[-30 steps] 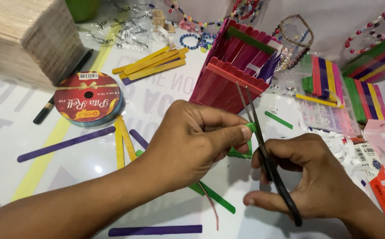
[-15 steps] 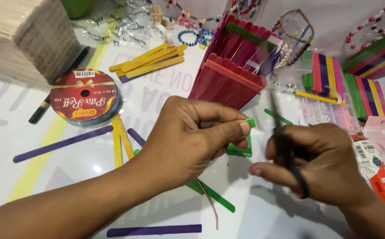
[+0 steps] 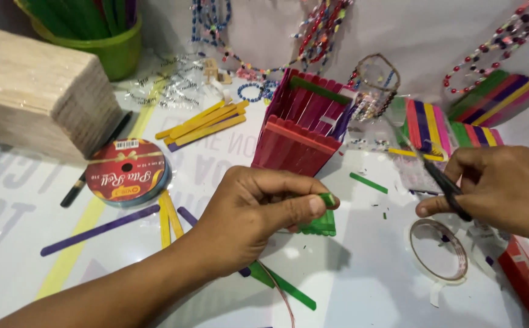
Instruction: Cutting green popsicle sticks with scissors and arranging them on a base to create a craft structure.
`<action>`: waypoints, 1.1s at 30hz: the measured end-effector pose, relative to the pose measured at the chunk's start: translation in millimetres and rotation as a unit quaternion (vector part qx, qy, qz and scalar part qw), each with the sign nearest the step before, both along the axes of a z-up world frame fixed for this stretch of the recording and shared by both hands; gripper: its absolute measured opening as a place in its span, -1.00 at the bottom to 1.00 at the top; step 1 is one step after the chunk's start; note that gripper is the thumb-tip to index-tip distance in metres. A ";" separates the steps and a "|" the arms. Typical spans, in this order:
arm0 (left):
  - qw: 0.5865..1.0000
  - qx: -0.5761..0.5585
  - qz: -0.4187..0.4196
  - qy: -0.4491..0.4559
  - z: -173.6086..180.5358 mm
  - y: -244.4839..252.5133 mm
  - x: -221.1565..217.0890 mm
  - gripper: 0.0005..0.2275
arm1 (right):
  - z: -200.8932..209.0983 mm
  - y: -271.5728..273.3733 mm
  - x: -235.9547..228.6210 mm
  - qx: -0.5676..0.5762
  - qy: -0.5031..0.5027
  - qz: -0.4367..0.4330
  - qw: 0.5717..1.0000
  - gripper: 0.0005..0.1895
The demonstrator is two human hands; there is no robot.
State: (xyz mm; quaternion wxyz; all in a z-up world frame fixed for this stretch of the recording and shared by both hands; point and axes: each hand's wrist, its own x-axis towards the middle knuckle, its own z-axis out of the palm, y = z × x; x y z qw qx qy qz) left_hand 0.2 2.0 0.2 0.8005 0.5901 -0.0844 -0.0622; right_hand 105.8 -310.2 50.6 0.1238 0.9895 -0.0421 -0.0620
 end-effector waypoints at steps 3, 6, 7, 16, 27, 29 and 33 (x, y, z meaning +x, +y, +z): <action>1.000 0.004 -0.003 0.008 -1.2 -0.2 0.3 -0.83 | 14.2 32.8 -12.2 -0.132 0.093 -0.032 0.986 -0.37; 0.999 0.028 -0.017 -0.034 -5.2 2.3 1.9 -0.84 | 14.0 43.2 -17.7 -0.117 0.146 0.008 0.982 -0.27; 0.999 0.030 -0.022 -0.034 -4.6 2.8 1.4 -0.84 | 12.3 42.0 -16.7 -0.115 0.147 0.003 0.982 -0.27; 0.999 0.014 -0.003 -0.046 -3.4 6.6 -1.2 -0.84 | 5.9 37.6 -9.2 -0.064 0.144 0.027 0.987 -0.23; 0.997 0.017 0.066 -0.044 7.7 11.5 -2.6 -0.82 | -9.1 23.4 1.2 0.198 0.172 0.063 0.963 -0.28; 0.997 0.003 0.073 -0.032 5.5 10.3 -1.4 -0.81 | -16.7 10.5 9.0 0.194 0.176 0.082 0.962 -0.22; 0.994 -0.018 0.104 0.002 6.9 9.0 -1.9 -0.79 | -23.3 -4.0 19.0 0.186 0.210 0.102 0.955 -0.18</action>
